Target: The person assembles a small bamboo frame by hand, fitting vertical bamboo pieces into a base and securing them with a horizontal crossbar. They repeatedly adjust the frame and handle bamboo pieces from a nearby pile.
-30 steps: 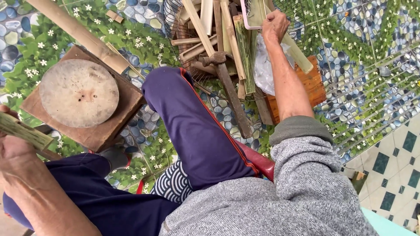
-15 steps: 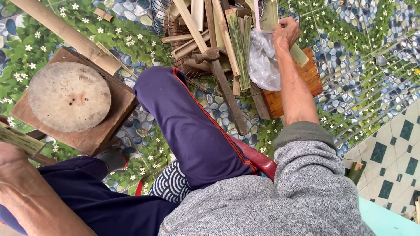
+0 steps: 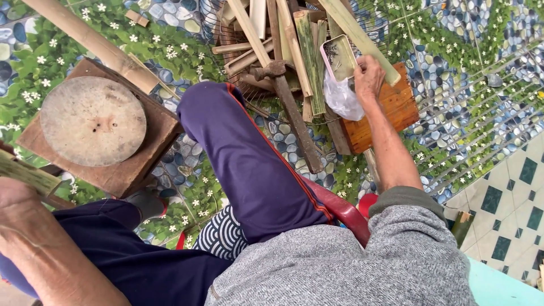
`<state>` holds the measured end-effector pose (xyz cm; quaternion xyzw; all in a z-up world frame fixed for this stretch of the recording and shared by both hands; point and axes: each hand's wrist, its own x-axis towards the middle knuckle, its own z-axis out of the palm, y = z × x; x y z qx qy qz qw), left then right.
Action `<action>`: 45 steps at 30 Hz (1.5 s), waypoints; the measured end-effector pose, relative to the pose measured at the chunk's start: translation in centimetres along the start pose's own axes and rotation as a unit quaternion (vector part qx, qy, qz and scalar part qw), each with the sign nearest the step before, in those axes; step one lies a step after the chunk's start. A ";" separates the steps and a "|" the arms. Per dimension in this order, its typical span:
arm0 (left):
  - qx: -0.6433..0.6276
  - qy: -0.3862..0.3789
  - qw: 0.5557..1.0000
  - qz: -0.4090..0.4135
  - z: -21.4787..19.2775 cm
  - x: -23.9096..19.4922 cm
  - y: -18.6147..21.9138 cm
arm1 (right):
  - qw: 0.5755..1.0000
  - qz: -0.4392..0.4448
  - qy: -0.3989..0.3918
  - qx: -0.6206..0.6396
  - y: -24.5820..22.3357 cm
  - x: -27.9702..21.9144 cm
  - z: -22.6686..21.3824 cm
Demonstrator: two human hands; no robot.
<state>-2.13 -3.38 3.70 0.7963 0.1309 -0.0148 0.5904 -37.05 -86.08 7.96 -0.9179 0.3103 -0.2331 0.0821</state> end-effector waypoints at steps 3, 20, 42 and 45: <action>-0.051 0.054 0.996 -0.054 1.3 -2.3 4.3 | 0.993 0.111 -0.049 -0.015 -0.1 0.8 0.5; -0.440 -0.061 0.885 -0.137 -0.3 -1.0 3.6 | 0.994 -0.066 -0.070 0.059 -21.4 8.9 12.7; -0.475 0.068 0.866 -0.144 2.6 -5.6 13.6 | 0.963 0.083 -0.244 0.079 -21.1 9.3 15.3; -0.461 0.084 0.874 -0.126 3.3 -6.5 15.3 | 0.967 0.101 -0.220 0.079 -20.3 9.4 16.3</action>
